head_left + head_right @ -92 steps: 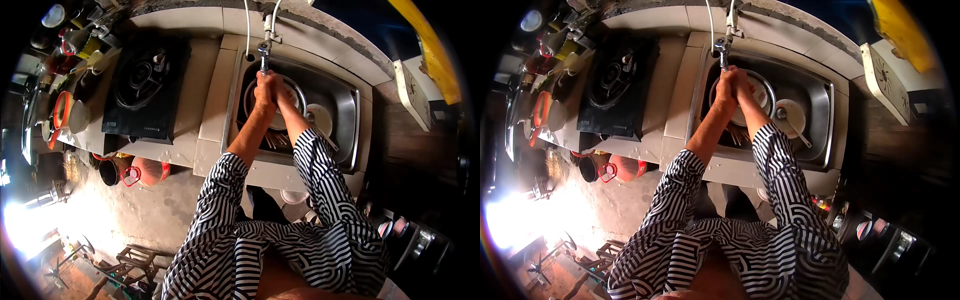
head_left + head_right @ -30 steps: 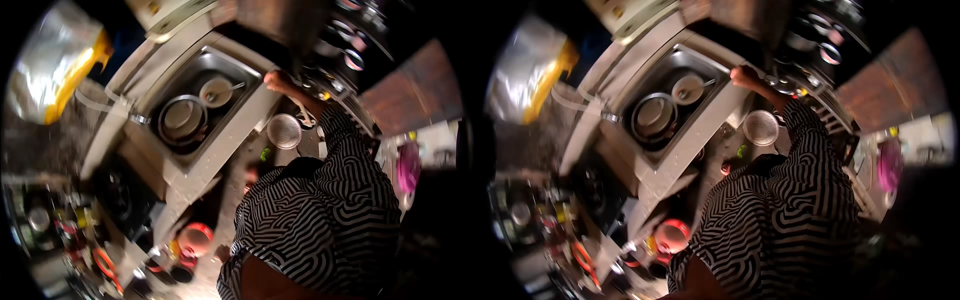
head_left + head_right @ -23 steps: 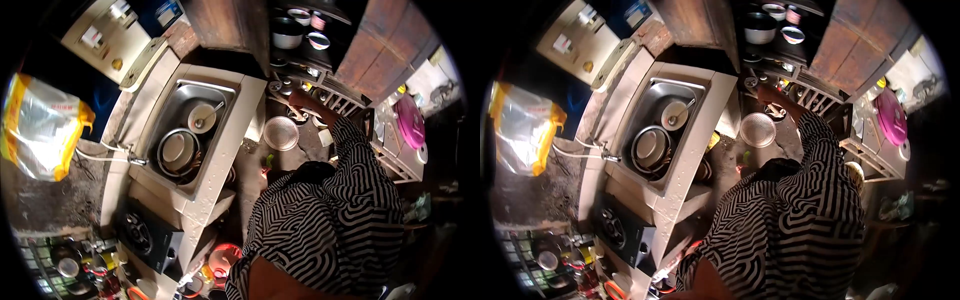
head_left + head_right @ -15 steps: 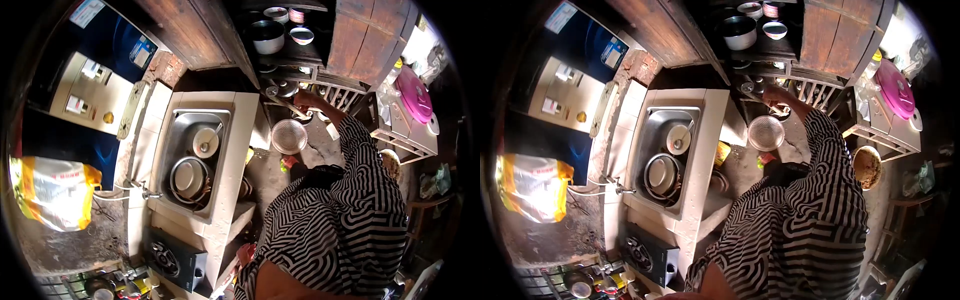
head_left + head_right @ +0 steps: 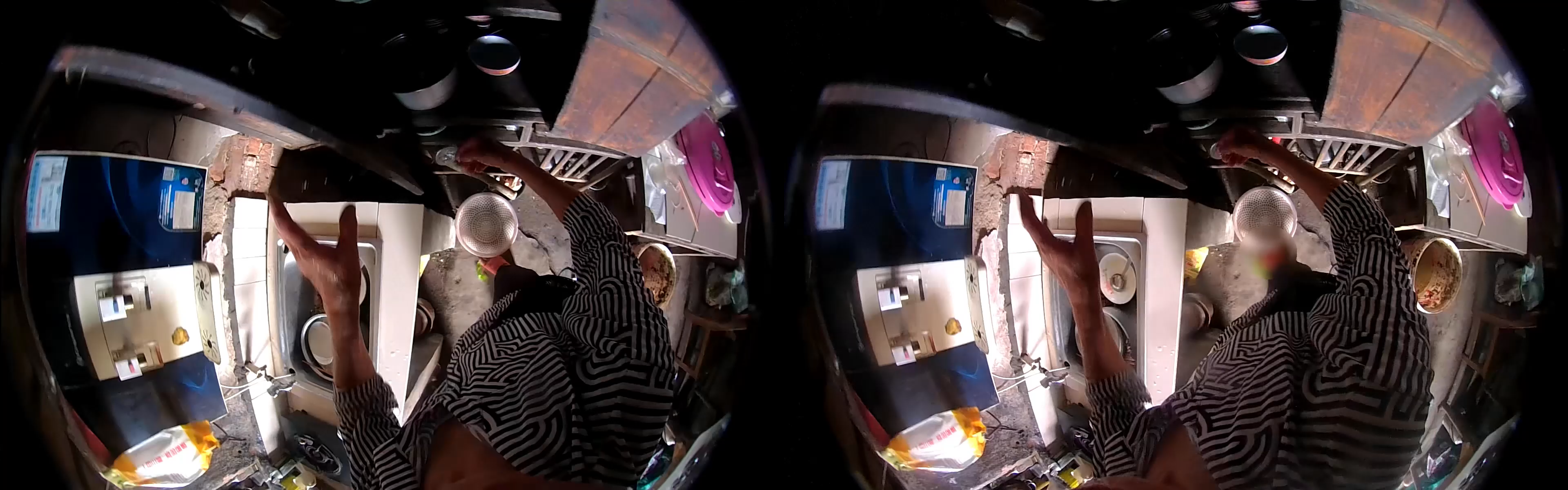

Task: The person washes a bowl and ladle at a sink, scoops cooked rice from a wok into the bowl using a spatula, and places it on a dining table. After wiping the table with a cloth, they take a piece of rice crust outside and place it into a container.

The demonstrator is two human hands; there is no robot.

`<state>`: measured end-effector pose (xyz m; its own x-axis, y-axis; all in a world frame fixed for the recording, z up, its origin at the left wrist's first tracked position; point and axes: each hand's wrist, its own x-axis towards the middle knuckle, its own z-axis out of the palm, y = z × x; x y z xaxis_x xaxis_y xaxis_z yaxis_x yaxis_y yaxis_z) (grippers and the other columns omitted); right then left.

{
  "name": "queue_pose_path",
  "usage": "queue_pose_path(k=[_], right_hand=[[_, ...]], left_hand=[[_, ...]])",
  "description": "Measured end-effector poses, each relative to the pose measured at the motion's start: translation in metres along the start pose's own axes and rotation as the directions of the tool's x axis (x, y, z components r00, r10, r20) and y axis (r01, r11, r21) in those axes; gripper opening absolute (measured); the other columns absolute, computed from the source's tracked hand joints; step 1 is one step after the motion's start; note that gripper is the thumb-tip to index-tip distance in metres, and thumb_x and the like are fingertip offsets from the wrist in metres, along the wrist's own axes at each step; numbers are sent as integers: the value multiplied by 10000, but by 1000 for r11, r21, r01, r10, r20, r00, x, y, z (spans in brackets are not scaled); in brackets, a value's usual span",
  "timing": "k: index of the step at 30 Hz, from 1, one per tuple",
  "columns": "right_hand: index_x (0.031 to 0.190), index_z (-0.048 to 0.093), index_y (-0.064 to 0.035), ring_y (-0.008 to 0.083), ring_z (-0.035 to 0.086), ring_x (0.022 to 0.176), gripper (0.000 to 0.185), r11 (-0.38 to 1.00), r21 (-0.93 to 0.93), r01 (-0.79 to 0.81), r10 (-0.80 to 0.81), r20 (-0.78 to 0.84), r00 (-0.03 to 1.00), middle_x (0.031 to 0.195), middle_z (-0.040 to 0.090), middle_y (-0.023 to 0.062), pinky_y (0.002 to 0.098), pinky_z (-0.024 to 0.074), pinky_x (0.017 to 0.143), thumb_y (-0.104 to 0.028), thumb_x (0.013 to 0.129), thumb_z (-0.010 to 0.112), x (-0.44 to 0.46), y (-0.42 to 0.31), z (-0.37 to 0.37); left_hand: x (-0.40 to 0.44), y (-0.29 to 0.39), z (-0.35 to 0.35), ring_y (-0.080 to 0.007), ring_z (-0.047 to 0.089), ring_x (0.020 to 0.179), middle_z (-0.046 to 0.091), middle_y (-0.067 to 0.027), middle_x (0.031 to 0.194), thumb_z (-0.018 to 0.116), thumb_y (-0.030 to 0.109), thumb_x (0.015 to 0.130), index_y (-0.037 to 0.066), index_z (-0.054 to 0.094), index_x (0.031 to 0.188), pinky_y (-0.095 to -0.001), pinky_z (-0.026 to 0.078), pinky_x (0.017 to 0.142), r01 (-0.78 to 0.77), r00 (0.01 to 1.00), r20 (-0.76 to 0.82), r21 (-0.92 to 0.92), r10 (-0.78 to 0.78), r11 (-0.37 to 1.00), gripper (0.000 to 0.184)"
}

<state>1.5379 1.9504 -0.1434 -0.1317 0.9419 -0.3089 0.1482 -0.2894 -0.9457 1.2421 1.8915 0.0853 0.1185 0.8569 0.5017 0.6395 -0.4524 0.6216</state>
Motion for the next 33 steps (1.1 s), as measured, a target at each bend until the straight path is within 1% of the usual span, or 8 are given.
queue_pose_path(k=[5,7,10,14,16,23,29,33], right_hand=[[761,573,0,127,551,480,246,891,347,293,-356,132,925,607,579,71,258,464,438,-239,795,526,56,-37,-18],[826,561,-2,129,550,491,295,926,296,236,-196,-159,968,651,591,81,251,453,441,-292,811,511,52,-82,-17],[932,535,-12,138,566,512,379,997,38,63,-54,-205,977,672,595,81,248,463,454,-371,816,499,57,-117,-46],[969,526,-55,127,578,573,406,991,53,119,-101,-266,959,674,593,42,240,460,493,-430,829,453,64,-72,-72],[1041,490,-64,154,599,603,484,984,147,-103,148,-343,928,730,601,65,243,485,522,-482,798,472,63,-72,-74],[1128,419,-73,212,617,687,538,929,346,134,-3,-356,935,846,584,104,299,523,604,-459,770,530,90,-63,-65],[1119,437,-65,217,599,735,496,996,3,94,-85,-395,915,903,568,123,314,505,621,-423,787,524,76,-68,-95],[1113,449,-59,220,586,767,469,872,-488,44,-250,-366,896,941,557,136,323,494,632,-400,799,520,69,-76,-103]], left_hand=[[79,-5,53,-339,372,1097,344,-218,1197,660,245,720,6,217,1259,-415,338,906,-248,934,-271,-16,234,969,737],[89,-13,66,-320,415,1022,385,-199,1122,660,275,717,4,254,1227,-414,365,862,-266,906,-353,-52,231,963,706],[85,-19,73,-291,477,902,441,-178,1019,656,324,710,-2,323,1167,-406,404,775,-176,877,-461,-46,136,983,652],[83,-23,68,-236,518,787,506,-133,885,607,289,710,-6,420,1048,-363,415,702,-136,848,-518,-11,111,991,486],[84,-23,67,-202,520,755,516,-95,832,570,206,708,7,429,991,-335,411,698,-130,843,-531,-42,88,991,374],[81,-33,60,-170,517,747,541,-80,864,584,19,699,11,501,931,-297,419,680,-220,828,-560,-268,34,938,246],[76,-38,54,-146,531,697,568,-71,838,599,22,712,-4,535,905,-255,425,601,-253,784,-616,-440,-84,861,205],[74,-48,48,-143,547,638,591,-80,806,603,48,717,-13,558,877,-252,424,558,-237,802,-595,-239,51,942,178]])
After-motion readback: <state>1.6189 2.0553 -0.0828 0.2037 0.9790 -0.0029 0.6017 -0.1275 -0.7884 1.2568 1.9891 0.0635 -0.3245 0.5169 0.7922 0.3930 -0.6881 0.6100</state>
